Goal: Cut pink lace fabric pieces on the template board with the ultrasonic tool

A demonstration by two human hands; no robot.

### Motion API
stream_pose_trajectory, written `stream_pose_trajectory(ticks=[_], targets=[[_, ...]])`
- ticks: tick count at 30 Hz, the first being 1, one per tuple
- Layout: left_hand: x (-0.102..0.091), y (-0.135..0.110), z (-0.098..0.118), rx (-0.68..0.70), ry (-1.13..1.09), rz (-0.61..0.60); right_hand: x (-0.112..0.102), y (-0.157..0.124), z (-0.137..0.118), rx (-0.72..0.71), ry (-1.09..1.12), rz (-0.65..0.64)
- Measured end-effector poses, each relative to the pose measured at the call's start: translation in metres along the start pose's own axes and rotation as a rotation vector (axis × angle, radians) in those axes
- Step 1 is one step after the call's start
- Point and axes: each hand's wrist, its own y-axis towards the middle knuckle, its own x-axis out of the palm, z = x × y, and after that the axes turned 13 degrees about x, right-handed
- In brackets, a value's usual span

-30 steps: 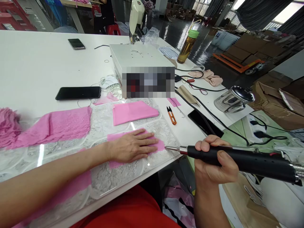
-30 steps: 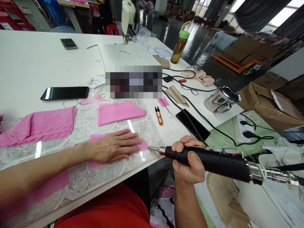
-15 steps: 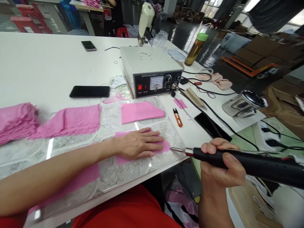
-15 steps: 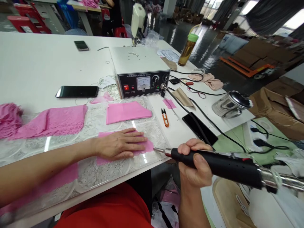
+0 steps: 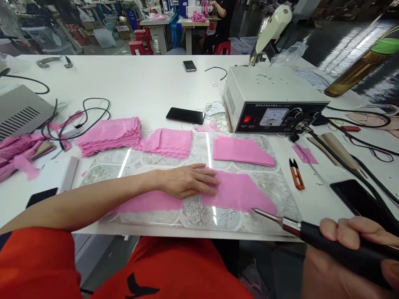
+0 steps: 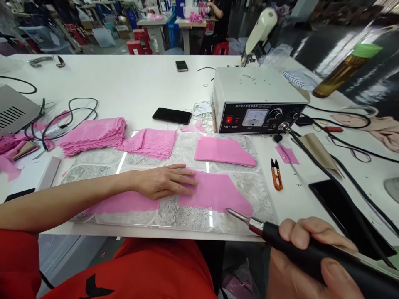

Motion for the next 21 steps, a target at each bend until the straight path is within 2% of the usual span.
stream_pose_trajectory(ticks=[1,2,5,9,12,16,21], targets=[[0.002,-0.003,0.0,-0.009,0.003,-0.012,0.011,-0.009,0.004,-0.126,-0.105,-0.072],[0.003,-0.005,0.0,-0.016,0.009,-0.02,0.022,-0.019,0.009,-0.175,-0.15,-0.123],[0.007,-0.007,-0.001,-0.011,0.052,-0.035,0.042,-0.04,0.025,-0.184,-0.169,-0.305],[0.012,-0.009,-0.001,0.027,0.13,-0.029,0.046,-0.047,0.043,-0.197,-0.15,-0.562],[0.015,-0.009,-0.001,0.026,0.159,-0.038,0.047,-0.049,0.051,-0.197,-0.15,-0.637],[0.017,-0.009,-0.001,0.018,0.179,-0.054,0.053,-0.054,0.057,-0.202,-0.158,-0.66],[0.022,-0.011,-0.004,0.042,0.197,0.009,0.057,-0.057,0.062,-0.215,-0.171,-0.699]])
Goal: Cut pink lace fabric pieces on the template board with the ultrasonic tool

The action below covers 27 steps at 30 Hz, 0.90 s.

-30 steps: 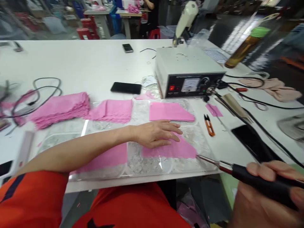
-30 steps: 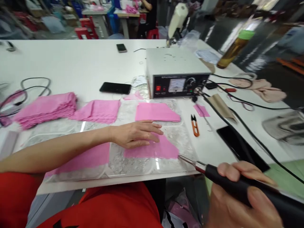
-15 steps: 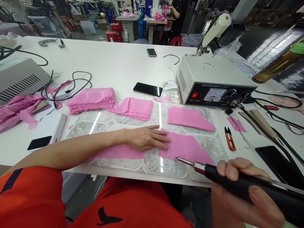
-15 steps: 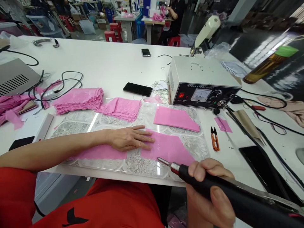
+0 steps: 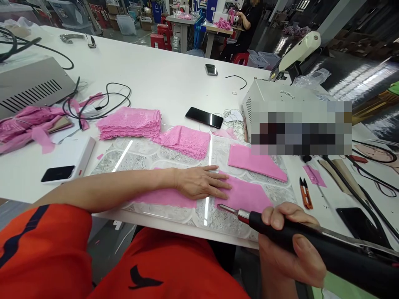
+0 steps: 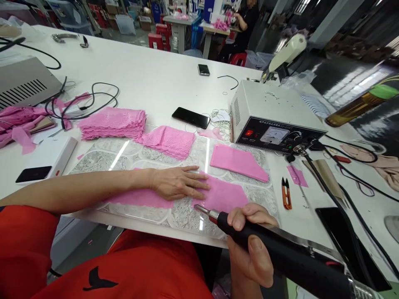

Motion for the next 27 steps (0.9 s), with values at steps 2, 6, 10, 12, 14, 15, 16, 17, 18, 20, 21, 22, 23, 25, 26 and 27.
stream_pose_trajectory(ticks=[2,6,10,12,14,15,16,17,18,20,21,22,23,25,26,27], targets=[[0.001,-0.001,-0.001,0.014,0.009,0.024,0.001,0.0,0.001,-0.006,-0.006,-0.016],[0.001,-0.001,-0.001,0.02,0.001,0.002,0.002,0.001,0.002,-0.004,0.004,-0.031],[0.0,0.0,-0.001,0.016,-0.006,-0.015,0.003,0.002,0.003,-0.004,0.014,-0.049],[0.0,0.0,-0.001,0.009,-0.005,-0.021,0.003,0.001,0.003,-0.006,0.009,-0.06],[0.0,0.0,0.0,0.009,-0.003,-0.024,0.003,0.0,0.004,-0.012,-0.002,-0.073],[0.0,0.0,0.0,0.01,-0.003,-0.024,0.002,0.0,0.004,-0.017,-0.009,-0.082],[0.0,0.0,0.001,0.008,-0.004,-0.023,0.002,0.0,0.004,-0.021,-0.018,-0.092],[0.0,0.0,0.001,0.005,-0.005,-0.023,0.002,0.0,0.004,-0.027,-0.028,-0.103],[0.0,0.0,0.002,0.0,-0.008,-0.025,0.001,0.0,0.004,-0.033,-0.037,-0.114],[-0.001,0.002,0.002,-0.022,-0.023,-0.033,0.001,0.0,0.003,-0.04,-0.05,-0.125],[-0.002,0.002,0.003,-0.037,-0.036,-0.041,0.001,0.0,0.003,-0.041,-0.054,-0.123],[-0.003,0.003,0.003,-0.053,-0.051,-0.048,0.002,-0.001,0.002,-0.039,-0.056,-0.116],[-0.005,0.003,0.004,-0.066,-0.063,-0.051,0.002,-0.001,0.001,-0.037,-0.053,-0.102],[-0.011,0.0,0.006,-0.08,-0.065,-0.027,0.005,-0.002,-0.001,-0.025,-0.04,-0.063],[-0.015,-0.003,0.008,-0.083,-0.054,0.002,0.007,-0.003,-0.002,-0.013,-0.03,-0.042],[-0.018,-0.007,0.012,-0.082,-0.04,0.04,0.009,-0.005,-0.003,0.002,-0.019,-0.021]])
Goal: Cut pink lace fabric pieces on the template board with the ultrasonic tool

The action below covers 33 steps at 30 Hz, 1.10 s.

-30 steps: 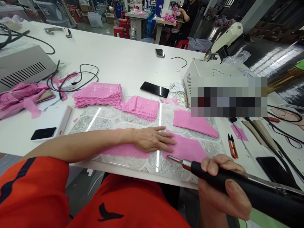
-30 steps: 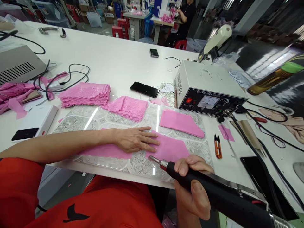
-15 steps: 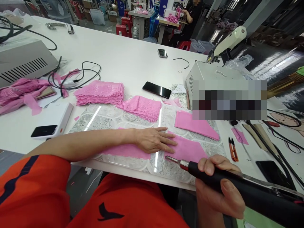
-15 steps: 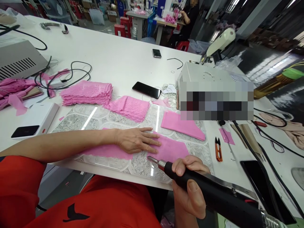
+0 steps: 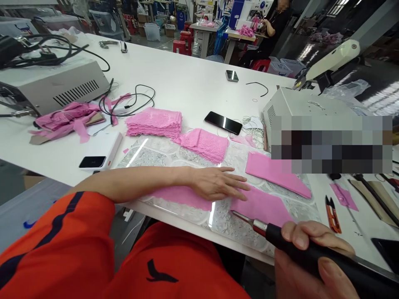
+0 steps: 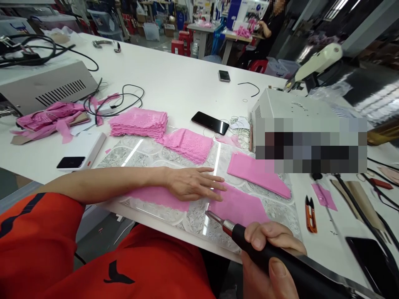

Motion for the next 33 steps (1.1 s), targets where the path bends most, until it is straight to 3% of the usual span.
stream_pose_trajectory(ticks=[5,9,12,26,33], targets=[[-0.005,-0.046,0.025,-0.004,0.03,0.143,0.009,-0.005,0.002,0.032,0.02,-0.015],[0.008,-0.085,0.042,-0.097,0.006,0.103,0.014,-0.006,0.011,0.044,0.01,-0.048],[0.017,-0.099,0.047,-0.177,-0.013,0.066,0.019,-0.006,0.015,0.061,0.009,-0.04],[0.026,-0.102,0.045,-0.183,-0.043,0.169,0.03,-0.008,0.012,0.091,-0.051,-0.008],[0.023,-0.1,0.044,-0.184,-0.039,0.115,0.03,-0.008,0.012,0.065,-0.025,-0.079]])
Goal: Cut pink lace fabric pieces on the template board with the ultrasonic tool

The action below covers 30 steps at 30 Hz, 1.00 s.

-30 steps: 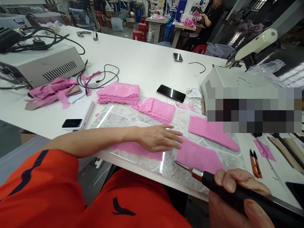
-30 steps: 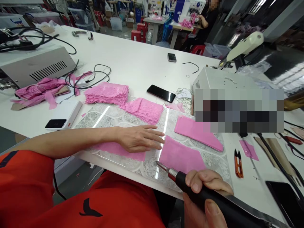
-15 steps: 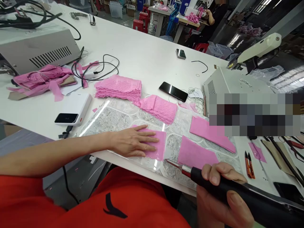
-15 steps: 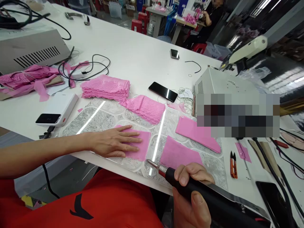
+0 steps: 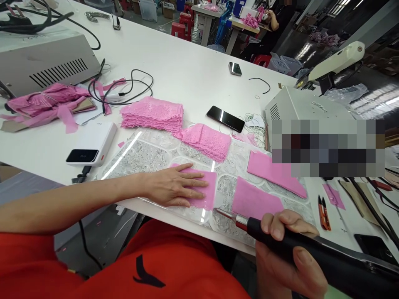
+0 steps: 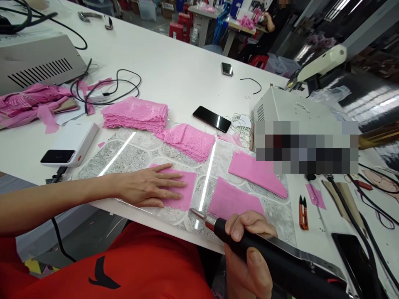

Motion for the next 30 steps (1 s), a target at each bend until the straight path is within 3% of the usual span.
stream_pose_trajectory(ticks=[7,17,23,30], targets=[[0.001,0.0,-0.001,0.023,-0.03,0.086,0.003,-0.001,0.002,-0.004,-0.029,0.006],[-0.005,0.002,0.0,-0.014,-0.006,-0.019,0.002,0.0,0.002,-0.006,-0.043,-0.062],[-0.007,0.003,-0.001,-0.001,-0.063,0.052,0.001,-0.001,0.002,0.014,-0.026,-0.091],[-0.025,-0.025,0.006,-0.082,-0.016,0.105,-0.001,0.002,0.004,0.091,0.07,0.029]])
